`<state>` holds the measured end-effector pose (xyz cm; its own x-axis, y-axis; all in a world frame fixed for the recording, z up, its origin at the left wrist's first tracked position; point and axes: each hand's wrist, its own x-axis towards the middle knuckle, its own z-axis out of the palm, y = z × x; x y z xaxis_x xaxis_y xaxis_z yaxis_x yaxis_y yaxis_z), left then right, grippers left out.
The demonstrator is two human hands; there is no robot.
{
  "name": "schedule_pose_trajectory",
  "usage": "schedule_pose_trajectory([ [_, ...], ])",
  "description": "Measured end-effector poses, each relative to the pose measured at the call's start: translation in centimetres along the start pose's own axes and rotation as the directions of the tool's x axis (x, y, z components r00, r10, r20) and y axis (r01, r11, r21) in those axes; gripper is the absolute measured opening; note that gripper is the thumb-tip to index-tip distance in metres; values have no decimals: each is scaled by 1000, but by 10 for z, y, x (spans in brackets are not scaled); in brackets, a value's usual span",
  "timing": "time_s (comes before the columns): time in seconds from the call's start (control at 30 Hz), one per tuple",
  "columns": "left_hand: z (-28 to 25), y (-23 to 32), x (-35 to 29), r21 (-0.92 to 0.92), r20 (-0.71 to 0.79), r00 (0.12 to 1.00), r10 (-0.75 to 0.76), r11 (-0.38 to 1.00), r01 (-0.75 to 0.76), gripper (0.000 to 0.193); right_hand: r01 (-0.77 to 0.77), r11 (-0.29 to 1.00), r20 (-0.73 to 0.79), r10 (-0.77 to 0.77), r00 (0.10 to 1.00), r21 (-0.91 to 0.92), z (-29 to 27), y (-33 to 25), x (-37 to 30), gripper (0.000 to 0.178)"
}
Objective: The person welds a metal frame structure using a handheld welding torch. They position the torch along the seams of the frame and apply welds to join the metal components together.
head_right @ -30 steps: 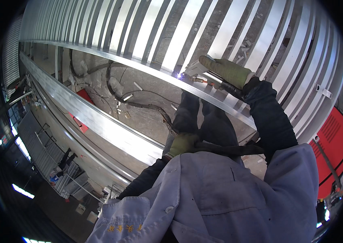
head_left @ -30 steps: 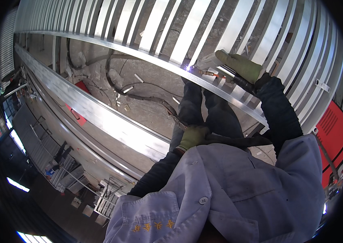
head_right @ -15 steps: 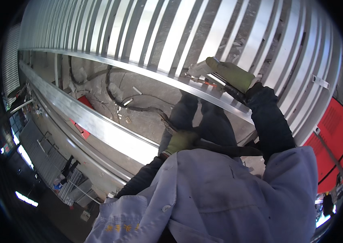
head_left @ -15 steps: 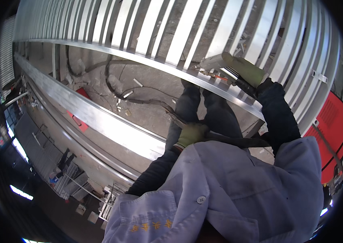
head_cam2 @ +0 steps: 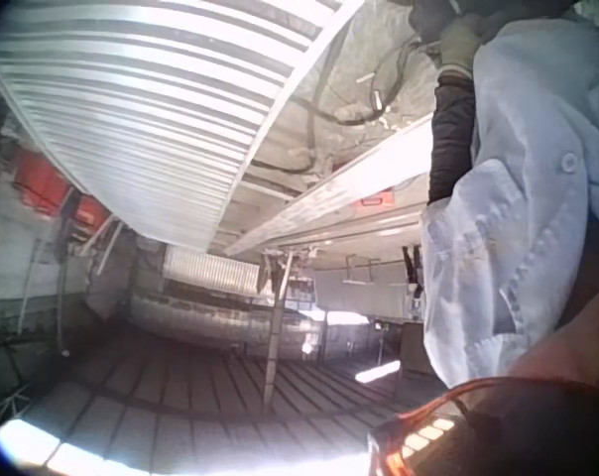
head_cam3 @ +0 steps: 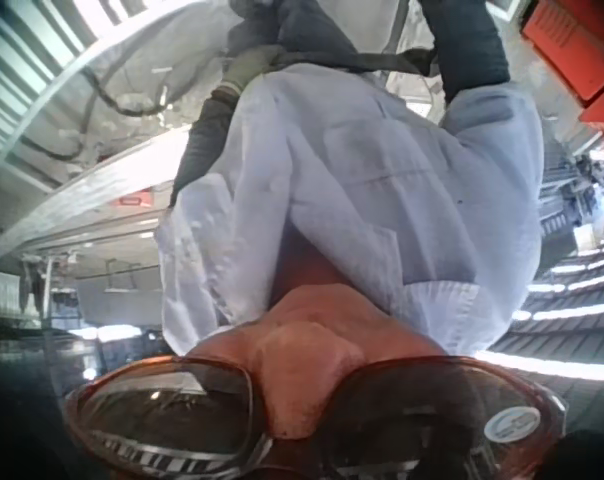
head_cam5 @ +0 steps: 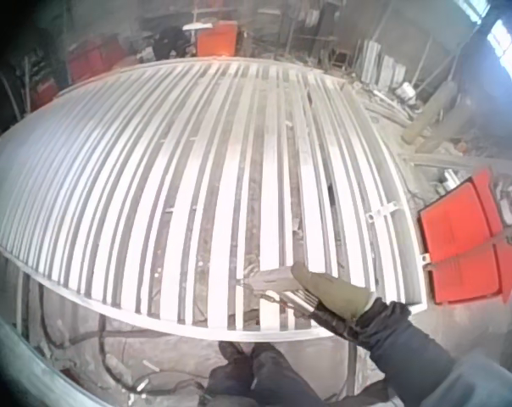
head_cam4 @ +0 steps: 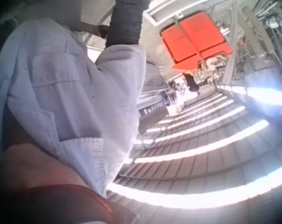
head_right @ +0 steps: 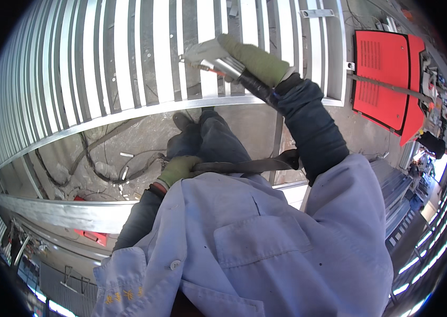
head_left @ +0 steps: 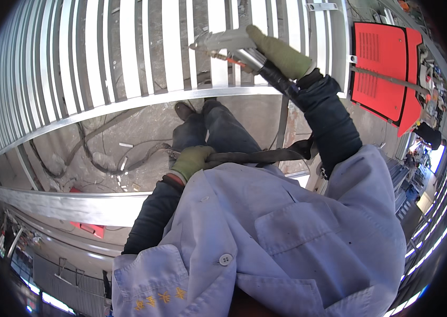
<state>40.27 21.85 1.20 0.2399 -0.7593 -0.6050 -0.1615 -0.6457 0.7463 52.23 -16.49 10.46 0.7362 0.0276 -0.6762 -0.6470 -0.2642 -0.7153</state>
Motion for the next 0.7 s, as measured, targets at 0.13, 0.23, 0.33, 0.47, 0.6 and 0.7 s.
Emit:
schedule_pose_trajectory([
  [0.13,4,10,1,82,-93,992,81,994,-73,28,21,999,7,-21,1000,28,27,-10,-25,96],
  [0.23,16,21,3,123,-104,993,57,992,-44,24,124,984,169,-101,980,-127,24,4,-5,103],
  [0.33,25,41,11,67,-125,992,11,998,-3,24,-44,989,155,65,986,-140,32,-11,7,107],
  [0.47,50,67,21,-8,-253,966,-61,998,60,24,130,976,315,-70,946,-176,37,-1,58,124],
  [0.6,94,91,37,-138,-328,935,-133,986,91,24,330,943,403,-284,870,-49,37,78,143,86],
  [0.7,110,110,43,-250,-349,913,-211,960,126,26,397,915,450,-329,831,-65,35,92,172,69],
])
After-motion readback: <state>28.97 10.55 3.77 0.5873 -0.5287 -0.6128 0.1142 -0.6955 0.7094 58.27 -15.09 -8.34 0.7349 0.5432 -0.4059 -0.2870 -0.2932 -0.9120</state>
